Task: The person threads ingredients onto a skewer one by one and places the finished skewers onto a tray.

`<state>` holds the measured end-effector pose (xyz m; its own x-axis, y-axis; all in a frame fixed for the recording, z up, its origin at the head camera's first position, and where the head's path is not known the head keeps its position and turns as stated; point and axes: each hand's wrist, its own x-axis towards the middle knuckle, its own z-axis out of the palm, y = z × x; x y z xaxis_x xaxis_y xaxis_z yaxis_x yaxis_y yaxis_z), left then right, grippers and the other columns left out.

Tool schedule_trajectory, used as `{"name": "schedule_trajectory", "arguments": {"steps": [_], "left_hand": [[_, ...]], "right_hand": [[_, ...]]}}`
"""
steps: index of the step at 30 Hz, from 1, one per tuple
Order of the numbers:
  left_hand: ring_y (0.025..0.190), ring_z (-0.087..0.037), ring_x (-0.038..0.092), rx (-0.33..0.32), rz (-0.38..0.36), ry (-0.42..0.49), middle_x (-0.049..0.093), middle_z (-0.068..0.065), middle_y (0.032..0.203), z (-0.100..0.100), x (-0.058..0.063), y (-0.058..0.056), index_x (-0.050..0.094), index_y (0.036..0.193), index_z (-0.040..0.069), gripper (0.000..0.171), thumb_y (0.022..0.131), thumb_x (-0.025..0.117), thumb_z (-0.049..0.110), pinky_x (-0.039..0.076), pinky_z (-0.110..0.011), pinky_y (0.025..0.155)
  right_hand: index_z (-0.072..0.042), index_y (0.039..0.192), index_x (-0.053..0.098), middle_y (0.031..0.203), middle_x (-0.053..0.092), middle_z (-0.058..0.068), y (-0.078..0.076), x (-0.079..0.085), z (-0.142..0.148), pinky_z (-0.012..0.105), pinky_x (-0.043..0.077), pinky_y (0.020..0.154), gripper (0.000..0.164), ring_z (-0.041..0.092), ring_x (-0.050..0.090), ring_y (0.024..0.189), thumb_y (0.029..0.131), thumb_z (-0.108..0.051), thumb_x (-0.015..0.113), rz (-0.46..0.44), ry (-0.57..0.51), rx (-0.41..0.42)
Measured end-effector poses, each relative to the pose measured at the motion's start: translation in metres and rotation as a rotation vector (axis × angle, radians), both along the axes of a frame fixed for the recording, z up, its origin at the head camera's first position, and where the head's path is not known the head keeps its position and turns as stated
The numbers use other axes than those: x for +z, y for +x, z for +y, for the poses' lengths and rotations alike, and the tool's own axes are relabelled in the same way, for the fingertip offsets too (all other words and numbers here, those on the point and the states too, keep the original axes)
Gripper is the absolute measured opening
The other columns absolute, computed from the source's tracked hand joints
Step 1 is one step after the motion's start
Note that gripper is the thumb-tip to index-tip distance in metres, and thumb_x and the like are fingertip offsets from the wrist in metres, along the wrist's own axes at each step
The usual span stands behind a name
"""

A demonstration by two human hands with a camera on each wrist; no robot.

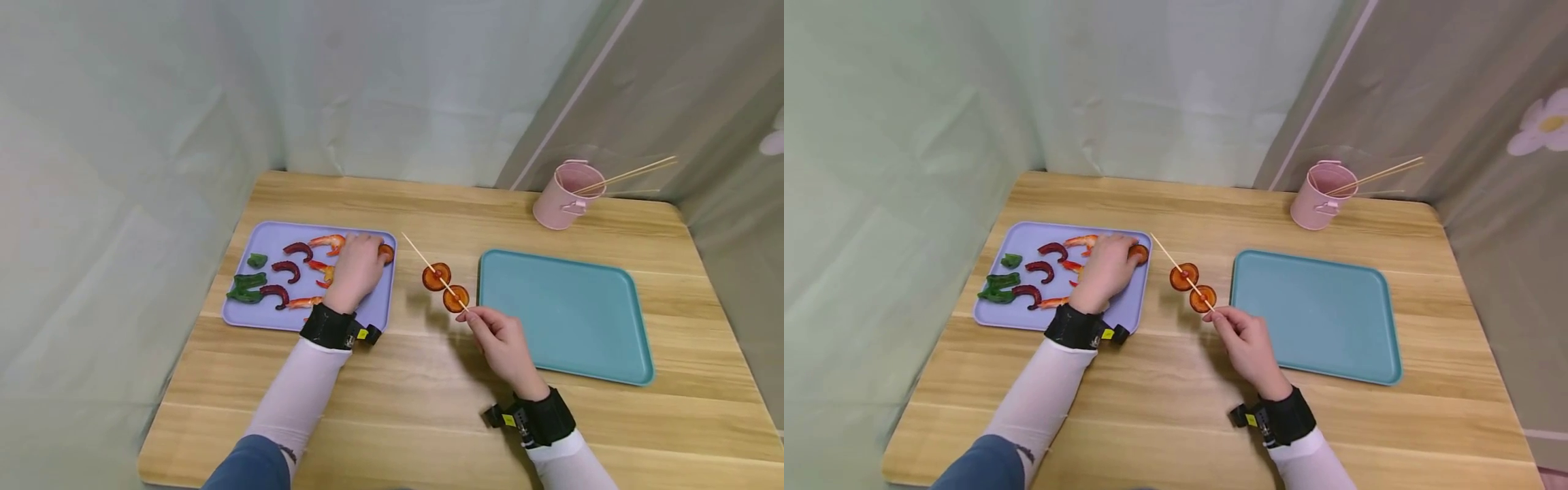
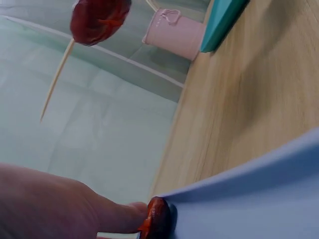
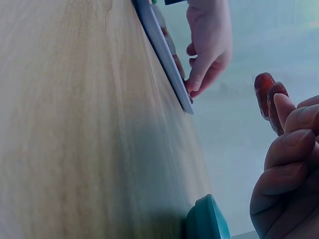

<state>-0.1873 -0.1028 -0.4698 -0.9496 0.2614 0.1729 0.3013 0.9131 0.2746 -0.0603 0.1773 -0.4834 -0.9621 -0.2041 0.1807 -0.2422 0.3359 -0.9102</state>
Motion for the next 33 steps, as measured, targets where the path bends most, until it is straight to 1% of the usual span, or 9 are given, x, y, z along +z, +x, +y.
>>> {"name": "schedule_trajectory", "arguments": {"steps": [7, 11, 15, 21, 25, 27, 29, 31, 33], "left_hand": [[0.091, -0.039, 0.056, 0.034, -0.005, -0.046, 0.067, -0.02, 0.095, -0.001, -0.002, 0.001, 0.07, 0.104, -0.003, 0.027, 0.089, 0.072, 0.019, 0.043, -0.048, 0.086], [0.089, -0.039, 0.054, 0.03, -0.018, -0.048, 0.064, -0.019, 0.091, -0.001, -0.004, 0.0, 0.071, 0.095, -0.002, 0.021, 0.089, 0.072, 0.019, 0.043, -0.048, 0.083], [0.091, -0.038, 0.054, 0.022, -0.034, -0.021, 0.064, -0.02, 0.093, -0.001, -0.004, 0.0, 0.071, 0.097, -0.003, 0.022, 0.089, 0.072, 0.017, 0.043, -0.048, 0.084], [0.094, -0.035, 0.051, 0.043, -0.087, 0.115, 0.06, -0.019, 0.101, -0.001, -0.005, 0.002, 0.07, 0.108, -0.003, 0.028, 0.087, 0.075, 0.015, 0.045, -0.047, 0.084], [0.099, -0.033, 0.056, 0.078, -0.106, 0.212, 0.063, -0.018, 0.105, -0.002, -0.008, 0.005, 0.068, 0.115, -0.001, 0.031, 0.089, 0.073, 0.016, 0.048, -0.047, 0.087], [0.101, -0.031, 0.059, 0.093, -0.077, 0.268, 0.066, -0.017, 0.107, -0.003, -0.009, 0.006, 0.066, 0.118, 0.001, 0.032, 0.091, 0.072, 0.017, 0.05, -0.047, 0.088], [0.105, -0.03, 0.06, 0.099, -0.026, 0.341, 0.067, -0.018, 0.112, -0.003, -0.008, 0.007, 0.064, 0.122, 0.0, 0.035, 0.093, 0.07, 0.018, 0.05, -0.047, 0.091], [0.108, -0.03, 0.059, 0.087, 0.024, 0.42, 0.065, -0.019, 0.119, -0.003, -0.005, 0.008, 0.061, 0.128, 0.0, 0.038, 0.096, 0.066, 0.019, 0.05, -0.047, 0.093], [0.111, -0.027, 0.057, 0.066, 0.034, 0.526, 0.061, -0.019, 0.125, -0.001, 0.002, 0.009, 0.056, 0.135, 0.001, 0.041, 0.099, 0.061, 0.02, 0.048, -0.045, 0.095]], "right_hand": [[-0.02, 0.1, 0.071, 0.052, 0.046, -0.002, -0.001, -0.001, -0.001, 0.026, 0.033, 0.034, 0.019, 0.013, 0.042, 0.042, 0.105, -0.019, 0.053, -0.004, -0.002, 0.027], [-0.02, 0.101, 0.071, 0.051, 0.046, -0.002, -0.001, -0.001, -0.001, 0.027, 0.032, 0.034, 0.018, 0.014, 0.041, 0.041, 0.104, -0.019, 0.053, 0.003, -0.002, 0.028], [-0.02, 0.101, 0.071, 0.051, 0.046, -0.002, -0.001, -0.001, -0.001, 0.027, 0.032, 0.034, 0.019, 0.013, 0.041, 0.041, 0.104, -0.019, 0.053, 0.005, 0.0, 0.025], [-0.02, 0.1, 0.072, 0.052, 0.047, -0.002, 0.0, 0.0, -0.002, 0.027, 0.035, 0.035, 0.019, 0.014, 0.043, 0.042, 0.105, -0.021, 0.053, -0.001, 0.007, 0.024], [-0.02, 0.101, 0.072, 0.053, 0.048, -0.002, 0.001, 0.0, -0.003, 0.027, 0.036, 0.036, 0.019, 0.014, 0.044, 0.043, 0.105, -0.02, 0.053, -0.006, 0.001, 0.03], [-0.019, 0.101, 0.072, 0.053, 0.047, -0.001, 0.001, 0.0, -0.003, 0.026, 0.035, 0.035, 0.019, 0.014, 0.043, 0.043, 0.105, -0.019, 0.053, -0.008, -0.009, 0.031], [-0.017, 0.101, 0.072, 0.053, 0.047, -0.001, 0.001, 0.0, -0.003, 0.026, 0.035, 0.036, 0.019, 0.014, 0.043, 0.042, 0.104, -0.017, 0.053, -0.01, -0.015, 0.031], [-0.014, 0.102, 0.072, 0.054, 0.047, -0.001, 0.001, 0.001, -0.003, 0.025, 0.036, 0.037, 0.019, 0.013, 0.043, 0.043, 0.104, -0.013, 0.053, -0.013, -0.016, 0.028], [-0.012, 0.101, 0.072, 0.053, 0.047, -0.001, 0.002, 0.003, -0.003, 0.025, 0.036, 0.037, 0.02, 0.012, 0.043, 0.043, 0.104, -0.01, 0.052, -0.015, -0.014, 0.019]]}}
